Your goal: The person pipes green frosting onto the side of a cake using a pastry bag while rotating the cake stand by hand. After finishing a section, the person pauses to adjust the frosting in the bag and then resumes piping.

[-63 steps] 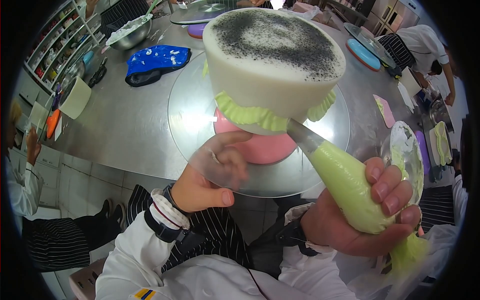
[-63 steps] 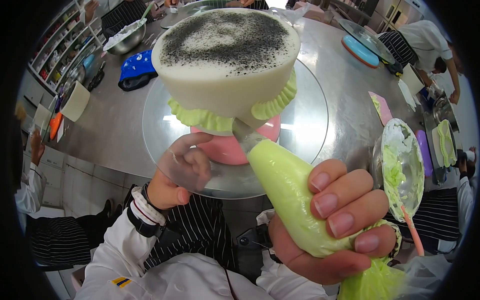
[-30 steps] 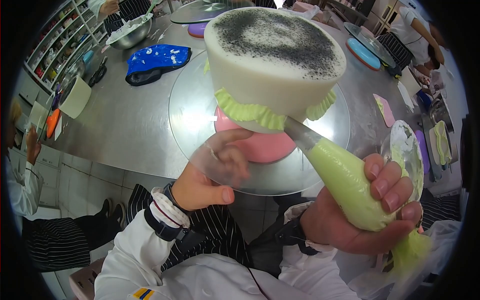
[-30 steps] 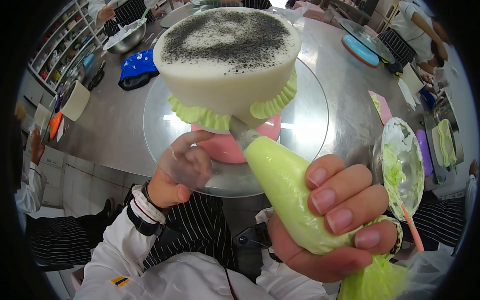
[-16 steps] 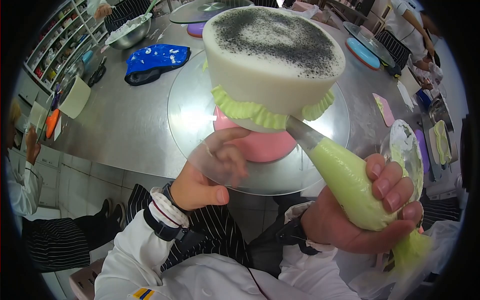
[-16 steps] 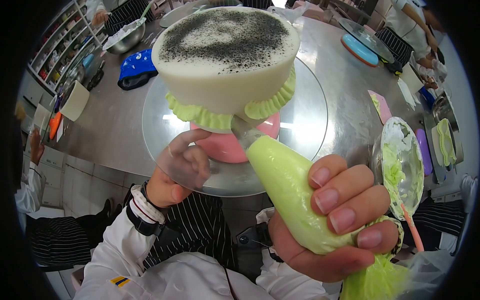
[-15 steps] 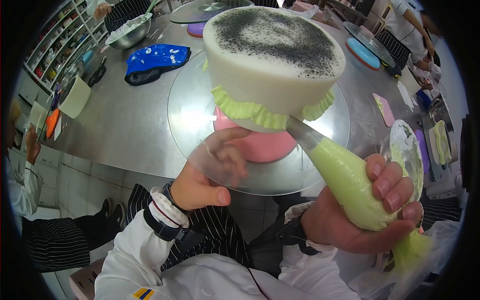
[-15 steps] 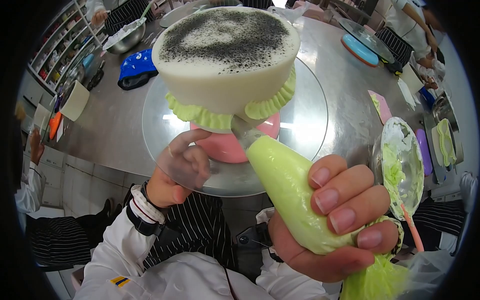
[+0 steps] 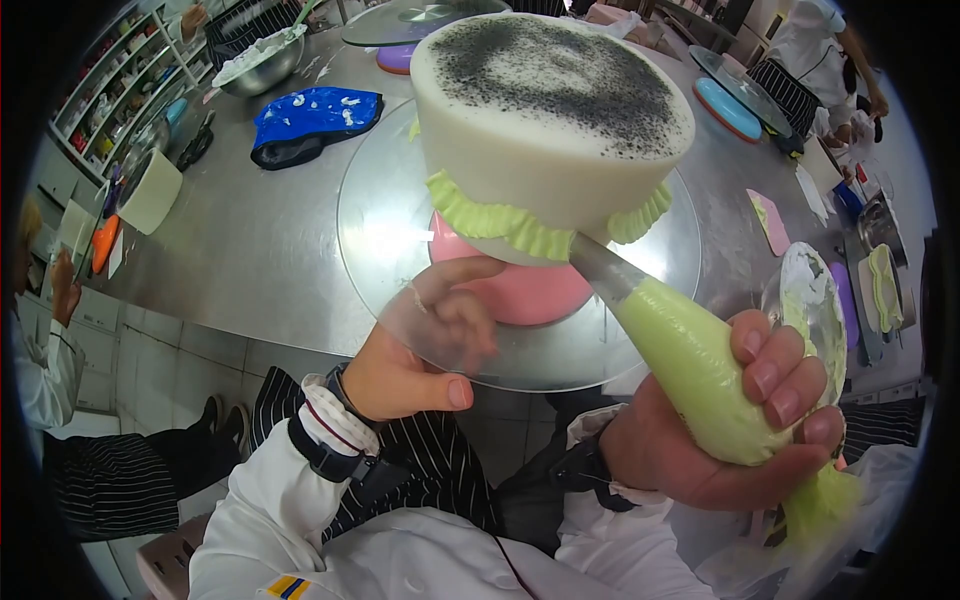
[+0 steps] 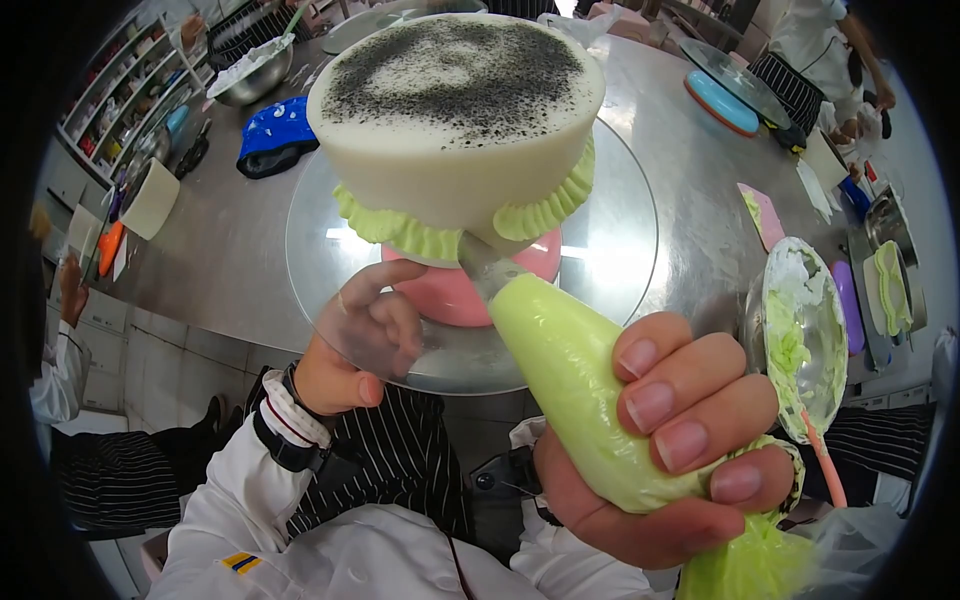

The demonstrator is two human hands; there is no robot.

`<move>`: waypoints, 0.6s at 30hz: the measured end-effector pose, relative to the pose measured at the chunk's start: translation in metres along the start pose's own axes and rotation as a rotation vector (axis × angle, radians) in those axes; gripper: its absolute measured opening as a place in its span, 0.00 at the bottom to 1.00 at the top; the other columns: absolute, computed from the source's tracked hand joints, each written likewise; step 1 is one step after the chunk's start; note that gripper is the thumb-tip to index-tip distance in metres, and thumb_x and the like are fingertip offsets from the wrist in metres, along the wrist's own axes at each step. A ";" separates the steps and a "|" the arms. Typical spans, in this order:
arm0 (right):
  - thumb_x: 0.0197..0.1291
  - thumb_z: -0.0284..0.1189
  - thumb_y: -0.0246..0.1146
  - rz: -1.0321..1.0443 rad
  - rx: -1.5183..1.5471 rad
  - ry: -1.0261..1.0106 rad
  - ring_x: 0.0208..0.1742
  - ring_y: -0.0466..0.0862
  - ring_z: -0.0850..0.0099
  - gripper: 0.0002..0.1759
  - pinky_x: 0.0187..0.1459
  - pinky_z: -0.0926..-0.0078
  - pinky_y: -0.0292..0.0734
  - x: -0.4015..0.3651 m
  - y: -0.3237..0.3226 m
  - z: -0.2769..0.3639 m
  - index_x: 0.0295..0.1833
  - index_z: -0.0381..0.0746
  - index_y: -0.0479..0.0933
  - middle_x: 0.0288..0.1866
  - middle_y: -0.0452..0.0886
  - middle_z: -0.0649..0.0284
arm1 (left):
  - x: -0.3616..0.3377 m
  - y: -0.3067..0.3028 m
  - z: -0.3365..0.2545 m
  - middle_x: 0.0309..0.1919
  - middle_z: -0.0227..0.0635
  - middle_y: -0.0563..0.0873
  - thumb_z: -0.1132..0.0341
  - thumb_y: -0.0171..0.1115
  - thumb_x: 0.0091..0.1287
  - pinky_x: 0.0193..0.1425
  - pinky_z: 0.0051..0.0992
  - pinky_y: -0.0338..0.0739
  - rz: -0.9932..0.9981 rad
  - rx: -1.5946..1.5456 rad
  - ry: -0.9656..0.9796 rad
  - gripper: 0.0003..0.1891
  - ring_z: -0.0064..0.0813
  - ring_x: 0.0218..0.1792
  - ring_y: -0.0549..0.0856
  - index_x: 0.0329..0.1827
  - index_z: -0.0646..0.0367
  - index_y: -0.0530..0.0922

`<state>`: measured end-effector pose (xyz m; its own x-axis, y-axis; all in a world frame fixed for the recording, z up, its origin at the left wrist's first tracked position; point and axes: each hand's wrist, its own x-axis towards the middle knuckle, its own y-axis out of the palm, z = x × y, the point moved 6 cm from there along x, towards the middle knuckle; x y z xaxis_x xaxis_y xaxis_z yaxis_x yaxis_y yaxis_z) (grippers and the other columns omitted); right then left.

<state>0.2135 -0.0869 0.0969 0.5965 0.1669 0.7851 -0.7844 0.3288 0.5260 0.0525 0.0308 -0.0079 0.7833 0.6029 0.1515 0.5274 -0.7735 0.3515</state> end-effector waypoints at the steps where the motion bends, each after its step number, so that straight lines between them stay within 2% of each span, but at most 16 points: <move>1: 0.66 0.38 0.51 0.003 0.001 -0.001 0.34 0.68 0.78 0.07 0.41 0.75 0.65 0.000 0.000 0.000 0.39 0.50 0.71 0.30 0.68 0.73 | 0.000 0.000 0.000 0.36 0.26 0.79 0.56 0.79 0.46 0.45 0.19 0.68 0.003 -0.013 0.000 0.50 0.18 0.40 0.76 0.70 0.60 0.57; 18: 0.67 0.40 0.50 0.040 -0.009 -0.004 0.35 0.69 0.77 0.09 0.42 0.74 0.65 -0.001 -0.005 -0.001 0.41 0.50 0.72 0.31 0.69 0.72 | -0.001 -0.002 0.002 0.36 0.28 0.79 0.54 0.77 0.47 0.44 0.19 0.69 -0.021 -0.010 0.013 0.49 0.18 0.39 0.77 0.69 0.60 0.57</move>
<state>0.2167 -0.0877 0.0929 0.5637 0.1770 0.8068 -0.8062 0.3305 0.4907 0.0518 0.0311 -0.0108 0.7679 0.6214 0.1558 0.5401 -0.7587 0.3643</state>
